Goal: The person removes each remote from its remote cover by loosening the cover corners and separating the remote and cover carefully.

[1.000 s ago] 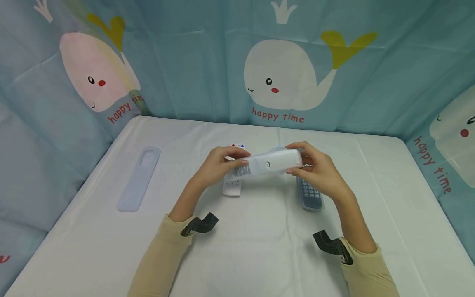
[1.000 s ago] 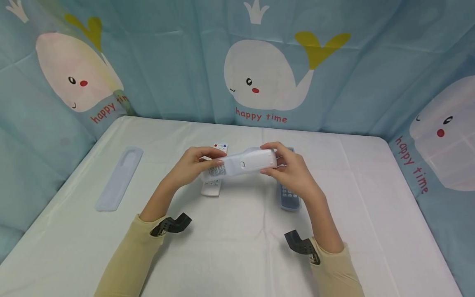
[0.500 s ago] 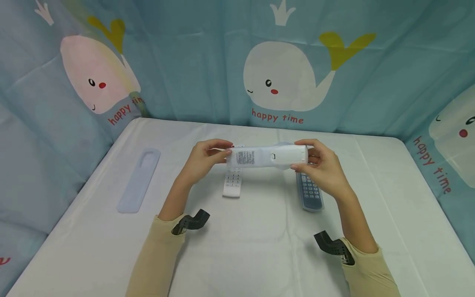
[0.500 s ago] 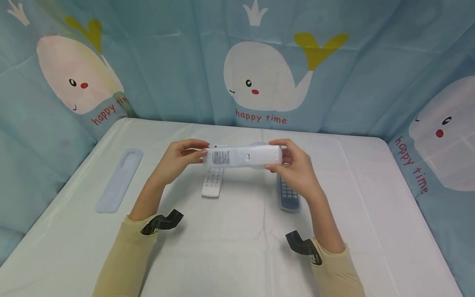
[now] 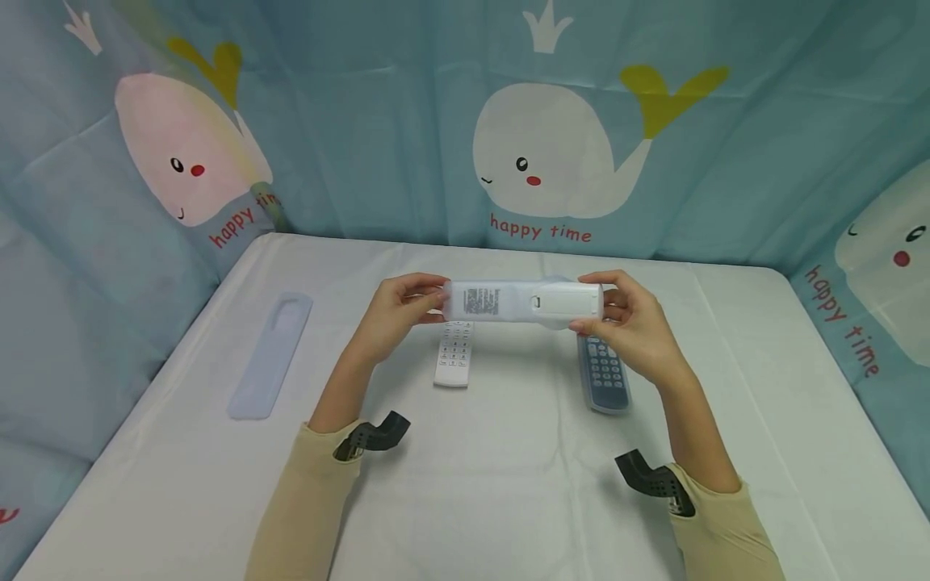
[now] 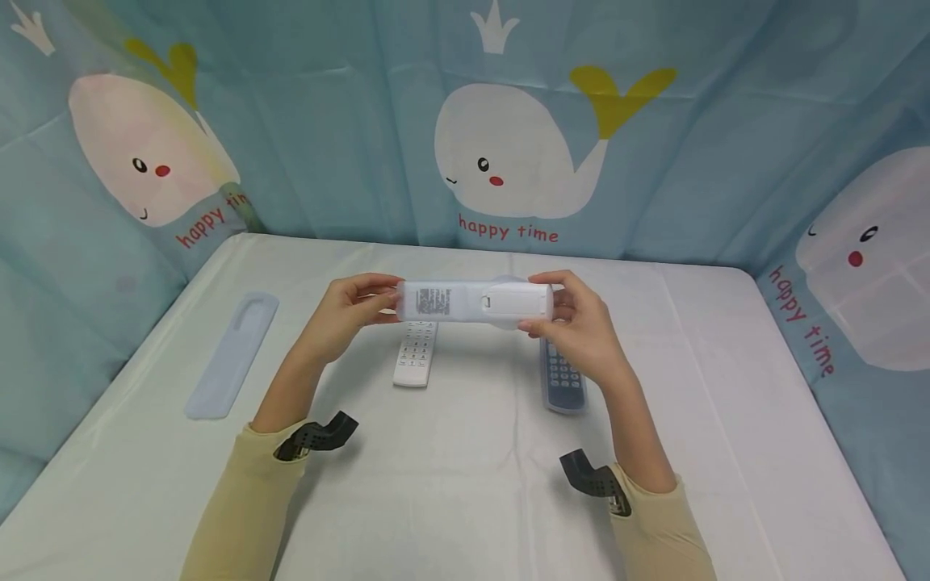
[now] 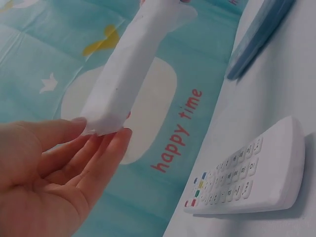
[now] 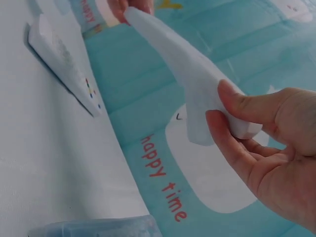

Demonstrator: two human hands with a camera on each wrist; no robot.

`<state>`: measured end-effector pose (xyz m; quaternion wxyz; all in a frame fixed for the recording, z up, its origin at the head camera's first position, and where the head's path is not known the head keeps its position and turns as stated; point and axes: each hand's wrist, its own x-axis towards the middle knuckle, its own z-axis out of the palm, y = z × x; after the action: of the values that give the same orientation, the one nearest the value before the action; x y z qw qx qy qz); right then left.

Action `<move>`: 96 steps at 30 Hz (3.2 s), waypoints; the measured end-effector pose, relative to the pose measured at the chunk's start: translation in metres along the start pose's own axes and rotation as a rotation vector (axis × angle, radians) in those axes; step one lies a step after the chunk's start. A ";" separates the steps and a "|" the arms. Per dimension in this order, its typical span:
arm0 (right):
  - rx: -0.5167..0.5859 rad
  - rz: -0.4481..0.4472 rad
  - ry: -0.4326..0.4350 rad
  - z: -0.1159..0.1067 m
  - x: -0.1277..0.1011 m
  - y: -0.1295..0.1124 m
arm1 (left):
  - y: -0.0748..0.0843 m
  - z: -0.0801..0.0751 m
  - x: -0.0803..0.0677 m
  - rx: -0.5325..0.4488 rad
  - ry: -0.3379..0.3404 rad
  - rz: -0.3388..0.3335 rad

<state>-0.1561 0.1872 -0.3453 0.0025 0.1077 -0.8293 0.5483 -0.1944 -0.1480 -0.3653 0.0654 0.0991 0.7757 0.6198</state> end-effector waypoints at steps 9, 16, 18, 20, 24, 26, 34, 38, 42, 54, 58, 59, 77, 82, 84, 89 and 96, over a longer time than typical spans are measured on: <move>-0.041 0.054 -0.050 0.002 0.001 0.002 | 0.001 0.006 0.000 -0.018 0.069 0.039; -0.135 0.009 -0.038 0.003 0.001 0.003 | 0.003 0.009 -0.001 0.011 0.111 0.083; -0.152 -0.005 -0.032 0.003 0.001 0.003 | 0.002 0.010 -0.001 0.018 0.122 0.087; -0.149 -0.013 -0.029 0.003 0.001 0.004 | 0.002 0.010 -0.001 0.020 0.132 0.089; -0.129 -0.012 -0.029 0.003 0.001 0.004 | 0.000 0.010 0.000 0.018 0.145 0.095; -0.122 -0.011 -0.031 0.003 0.002 0.005 | 0.000 0.010 0.000 0.019 0.149 0.096; -0.116 -0.015 -0.033 0.004 0.003 0.006 | 0.000 0.008 0.000 0.016 0.158 0.103; -0.114 -0.019 -0.036 0.003 0.003 0.007 | -0.001 0.008 0.001 0.014 0.153 0.103; -0.118 -0.016 -0.038 0.002 0.003 0.008 | -0.002 0.008 0.001 0.020 0.149 0.092; -0.115 0.009 -0.036 0.001 0.002 0.008 | 0.001 0.008 0.000 0.025 0.160 0.071; -0.111 0.008 -0.038 0.000 0.002 0.008 | 0.001 0.008 0.000 0.025 0.164 0.070; -0.112 0.007 -0.038 -0.001 0.002 0.008 | 0.000 0.008 0.000 0.025 0.164 0.070; -0.113 -0.010 -0.039 -0.005 0.002 0.009 | 0.000 0.007 0.000 -0.009 0.174 0.062; -0.113 -0.003 -0.037 -0.007 0.002 0.010 | 0.001 0.006 0.000 -0.015 0.170 0.050; -0.112 -0.003 -0.038 -0.007 0.002 0.010 | 0.000 0.006 0.000 -0.016 0.170 0.045; -0.120 -0.008 -0.035 -0.008 0.002 0.010 | -0.001 0.005 0.000 -0.019 0.174 0.046; -0.138 -0.014 -0.031 -0.011 0.000 0.011 | -0.003 0.004 -0.001 -0.024 0.163 0.045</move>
<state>-0.1598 0.2011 -0.3511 0.0010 0.1215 -0.8642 0.4882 -0.1928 -0.1448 -0.3690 -0.0108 0.0648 0.7686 0.6364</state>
